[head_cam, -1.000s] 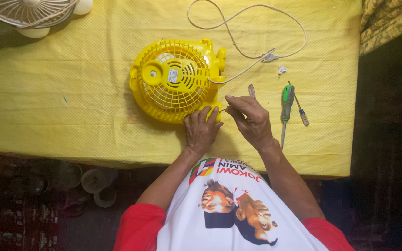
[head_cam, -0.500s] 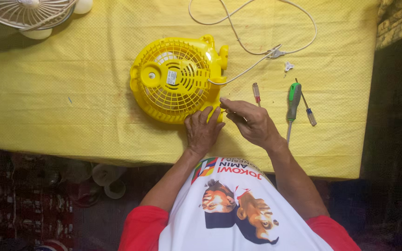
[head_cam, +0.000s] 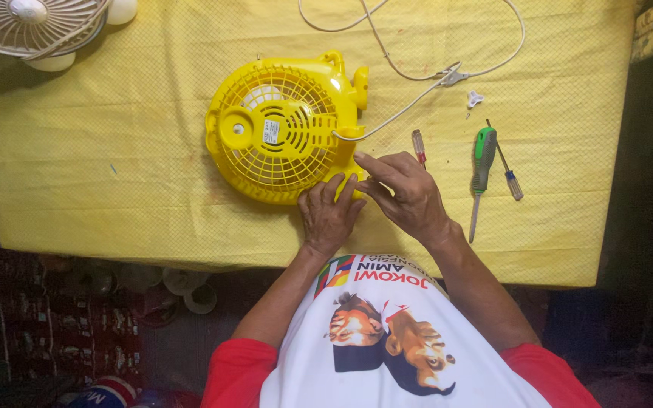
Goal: The person reassembles a yellow electric fan by attaching the fan blade to the motor, placing the front grille, and securing the rear cage with a screwdriver. The person then tightens multiple screws on the base and rear of the fan to complete the assembly.
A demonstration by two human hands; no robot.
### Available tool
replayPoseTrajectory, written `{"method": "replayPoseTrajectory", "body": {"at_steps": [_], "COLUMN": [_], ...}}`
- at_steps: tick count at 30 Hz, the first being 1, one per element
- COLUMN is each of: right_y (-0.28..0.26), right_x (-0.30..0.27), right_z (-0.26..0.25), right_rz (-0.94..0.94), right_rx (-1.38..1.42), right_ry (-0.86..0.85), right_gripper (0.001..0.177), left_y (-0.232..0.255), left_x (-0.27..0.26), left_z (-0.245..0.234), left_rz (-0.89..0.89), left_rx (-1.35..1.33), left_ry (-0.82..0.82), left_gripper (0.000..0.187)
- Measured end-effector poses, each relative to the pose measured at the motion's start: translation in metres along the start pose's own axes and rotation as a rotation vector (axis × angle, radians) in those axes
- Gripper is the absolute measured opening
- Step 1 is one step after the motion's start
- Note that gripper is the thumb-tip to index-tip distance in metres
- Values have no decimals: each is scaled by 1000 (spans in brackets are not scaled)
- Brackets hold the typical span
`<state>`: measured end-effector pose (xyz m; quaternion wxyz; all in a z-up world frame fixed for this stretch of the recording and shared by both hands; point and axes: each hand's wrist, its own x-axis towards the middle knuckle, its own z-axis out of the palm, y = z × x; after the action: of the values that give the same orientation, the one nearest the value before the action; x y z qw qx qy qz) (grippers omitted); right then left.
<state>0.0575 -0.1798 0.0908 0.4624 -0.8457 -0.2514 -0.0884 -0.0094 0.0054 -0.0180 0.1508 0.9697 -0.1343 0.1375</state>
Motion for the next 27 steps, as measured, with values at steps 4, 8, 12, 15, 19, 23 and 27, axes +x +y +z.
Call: {"method": "replayPoseTrajectory", "body": {"at_steps": [4, 8, 12, 15, 19, 23, 27], "right_y": [0, -4, -11, -18, -22, -21, -19], "right_x": [-3, -4, -2, -1, -5, -9, -13], "right_z": [0, 4, -1, -4, -3, 7, 14], "right_rz": [-4, 6, -32, -39, 55, 30, 83], "right_rx": [-6, -34, -45, 4, 88, 41, -46], "right_ry": [-6, 58, 14, -11, -20, 71, 122], "right_gripper": [57, 57, 55, 53, 45, 36, 32], "left_y": [0, 0, 1, 1, -2, -2, -3], "left_x": [0, -1, -1, -1, -4, -4, -4], "left_z": [-1, -1, 1, 3, 5, 7, 6], "left_rz": [3, 6, -5, -3, 3, 0, 3], "left_rx": [-16, -9, -12, -27, -44, -50, -61], "left_ry": [9, 5, 32, 20, 22, 29, 11], "left_gripper": [58, 58, 58, 60, 65, 65, 63]}}
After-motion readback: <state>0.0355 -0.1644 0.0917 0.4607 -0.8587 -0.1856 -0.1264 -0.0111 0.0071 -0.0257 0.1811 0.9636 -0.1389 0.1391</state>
